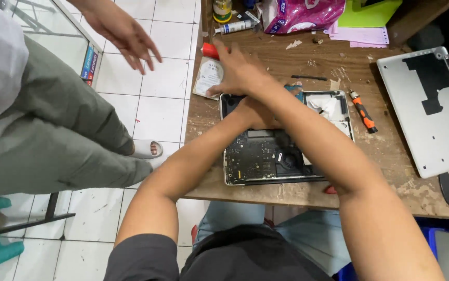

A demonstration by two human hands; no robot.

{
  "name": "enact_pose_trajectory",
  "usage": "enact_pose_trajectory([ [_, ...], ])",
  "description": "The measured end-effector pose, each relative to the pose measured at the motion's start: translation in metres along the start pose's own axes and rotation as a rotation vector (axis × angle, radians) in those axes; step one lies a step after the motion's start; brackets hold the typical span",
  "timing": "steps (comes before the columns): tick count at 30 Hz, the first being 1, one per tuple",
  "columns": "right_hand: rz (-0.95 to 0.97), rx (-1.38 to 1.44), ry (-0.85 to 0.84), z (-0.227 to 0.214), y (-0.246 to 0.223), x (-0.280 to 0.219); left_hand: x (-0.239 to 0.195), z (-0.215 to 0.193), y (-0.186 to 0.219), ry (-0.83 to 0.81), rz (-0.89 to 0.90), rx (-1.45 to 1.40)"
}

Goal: The person wipes the exterior surfaces of two hard drives with a white cloth, handling them one at a time. The first drive is cleaned and set aside, then a second drive is retrieved from a red box and cleaned in the same manner.

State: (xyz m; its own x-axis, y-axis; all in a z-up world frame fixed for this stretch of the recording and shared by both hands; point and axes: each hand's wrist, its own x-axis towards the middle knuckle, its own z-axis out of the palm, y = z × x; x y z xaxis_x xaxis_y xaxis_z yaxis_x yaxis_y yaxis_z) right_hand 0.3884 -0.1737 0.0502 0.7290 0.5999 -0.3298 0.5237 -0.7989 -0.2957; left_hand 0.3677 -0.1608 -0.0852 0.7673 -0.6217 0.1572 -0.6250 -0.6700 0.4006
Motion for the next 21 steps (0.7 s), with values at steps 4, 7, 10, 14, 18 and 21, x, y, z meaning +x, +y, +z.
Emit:
enact_pose_trajectory([
  [4, 0.128, 0.165, -0.024, 0.017, -0.02, 0.025, -0.007, 0.001, -0.002, -0.02, -0.018, 0.009],
  [7, 0.139, 0.408, 0.019, 0.031, -0.003, 0.05, -0.011, -0.001, -0.003, -0.037, -0.033, 0.023],
  [10, 0.112, 0.335, 0.084, 0.038, 0.029, 0.074, -0.011, -0.004, -0.002, -0.048, -0.045, 0.035],
  [14, 0.112, 0.597, 0.132, 0.024, 0.056, 0.061, -0.006, -0.006, 0.005, -0.059, -0.059, 0.05],
  [18, 0.095, 0.793, 0.274, 0.01, 0.085, 0.04, 0.003, -0.006, 0.016, -0.074, -0.064, 0.062],
  [21, 0.048, 0.701, 0.421, 0.015, 0.131, 0.043, -0.002, -0.015, 0.018, 0.118, -0.03, 0.105],
])
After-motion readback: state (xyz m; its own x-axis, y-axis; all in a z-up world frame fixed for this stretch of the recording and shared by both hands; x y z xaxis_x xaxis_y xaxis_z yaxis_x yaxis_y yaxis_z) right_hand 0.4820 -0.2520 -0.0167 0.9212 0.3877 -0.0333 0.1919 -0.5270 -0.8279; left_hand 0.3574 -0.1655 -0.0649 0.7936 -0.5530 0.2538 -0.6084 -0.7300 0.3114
